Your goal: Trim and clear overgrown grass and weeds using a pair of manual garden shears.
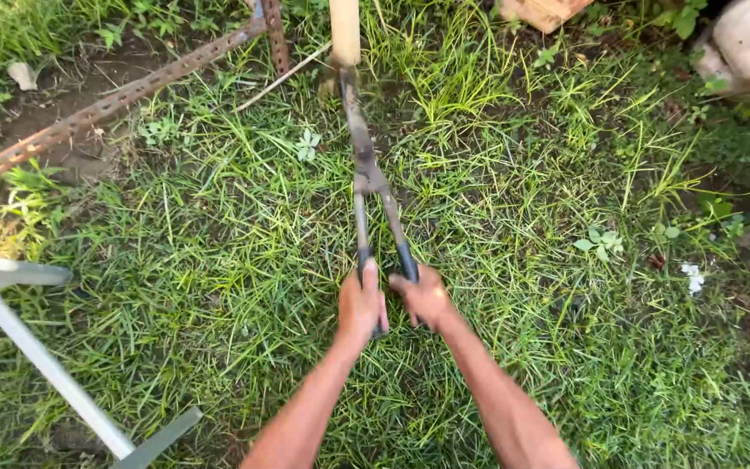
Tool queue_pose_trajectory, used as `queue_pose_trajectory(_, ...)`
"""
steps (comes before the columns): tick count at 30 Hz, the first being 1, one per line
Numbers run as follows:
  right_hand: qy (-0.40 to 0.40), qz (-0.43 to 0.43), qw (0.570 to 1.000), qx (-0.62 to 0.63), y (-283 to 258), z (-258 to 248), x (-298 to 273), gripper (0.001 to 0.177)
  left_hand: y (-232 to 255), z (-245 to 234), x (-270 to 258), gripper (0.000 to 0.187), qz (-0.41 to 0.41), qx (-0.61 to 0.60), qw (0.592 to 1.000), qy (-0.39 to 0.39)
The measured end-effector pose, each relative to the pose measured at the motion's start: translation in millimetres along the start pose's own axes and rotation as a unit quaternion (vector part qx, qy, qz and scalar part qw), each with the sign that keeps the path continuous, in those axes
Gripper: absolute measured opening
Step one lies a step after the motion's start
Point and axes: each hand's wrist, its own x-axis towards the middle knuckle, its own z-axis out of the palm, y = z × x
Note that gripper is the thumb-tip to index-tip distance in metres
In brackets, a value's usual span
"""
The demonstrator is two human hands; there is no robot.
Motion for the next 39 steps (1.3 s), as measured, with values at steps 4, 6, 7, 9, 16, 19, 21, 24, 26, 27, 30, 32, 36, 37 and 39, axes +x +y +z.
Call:
queue_pose_trajectory(4,0.028,-0.021,0.999,-0.028,36.3,-33.0,-46.4,0.019,-17.9,-44.4,-21.7,0.030,-0.096,0.051,0.994,-0.028)
queue_pose_trajectory(6,0.040,0.063,0.996,-0.047,62.7,-67.4,-57.2,0.032,-11.2,-82.4,-16.0,0.028,-0.083,0.148,0.982,-0.086)
queue_pose_trajectory(7,0.040,0.059,0.996,-0.046,70.6,-76.8,-52.9,0.032,-0.7,-80.2,-8.6,0.028,-0.080,0.149,0.982,-0.085)
queue_pose_trajectory(9,0.023,0.082,0.996,-0.002,92.7,-99.3,-50.2,0.025,14.9,-70.6,2.9,0.039,-0.065,0.238,0.959,-0.139)
queue_pose_trajectory(16,0.061,0.038,0.993,0.094,52.2,-44.1,-41.0,0.027,-13.6,37.7,-22.9,0.039,-0.095,0.048,0.992,-0.073)
queue_pose_trajectory(19,0.079,0.047,0.996,-0.008,46.3,-77.6,-61.3,0.030,-15.4,13.2,-19.7,0.041,-0.031,0.029,0.995,-0.090)
queue_pose_trajectory(21,0.096,0.100,0.990,-0.025,46.6,-109.3,-68.4,0.028,-12.0,-18.7,-5.6,0.030,-0.045,0.219,0.969,-0.107)
queue_pose_trajectory(24,0.037,0.069,0.997,0.011,84.0,-140.4,-33.8,0.033,17.5,-9.2,23.6,0.037,-0.071,0.209,0.967,-0.131)
queue_pose_trajectory(26,0.033,0.086,0.993,0.074,62.0,-111.6,-22.3,0.029,13.6,34.2,20.1,0.036,-0.086,0.176,0.974,-0.111)
queue_pose_trajectory(27,0.025,0.103,0.985,0.137,50.4,-97.7,-15.1,0.026,12.1,56.2,19.5,0.036,-0.103,0.142,0.981,-0.088)
queue_pose_trajectory(30,0.042,-0.006,0.997,0.066,47.1,-60.2,-9.4,0.025,-6.7,72.4,-5.3,0.039,-0.065,0.039,0.995,-0.066)
queue_pose_trajectory(32,0.050,0.010,0.998,0.031,39.4,-69.3,-33.8,0.026,-18.5,59.7,-13.2,0.040,-0.053,0.044,0.995,-0.067)
queue_pose_trajectory(36,0.032,0.031,0.999,-0.008,76.9,-134.2,-32.9,0.034,-2.8,15.3,2.3,0.036,-0.082,0.161,0.979,-0.098)
queue_pose_trajectory(37,0.030,0.034,0.999,-0.009,77.8,-140.9,-33.0,0.034,8.1,16.4,9.5,0.036,-0.085,0.160,0.979,-0.096)
queue_pose_trajectory(39,0.035,0.074,0.995,0.062,75.8,-159.1,-31.0,0.035,34.7,23.5,29.4,0.039,-0.073,0.205,0.963,-0.157)
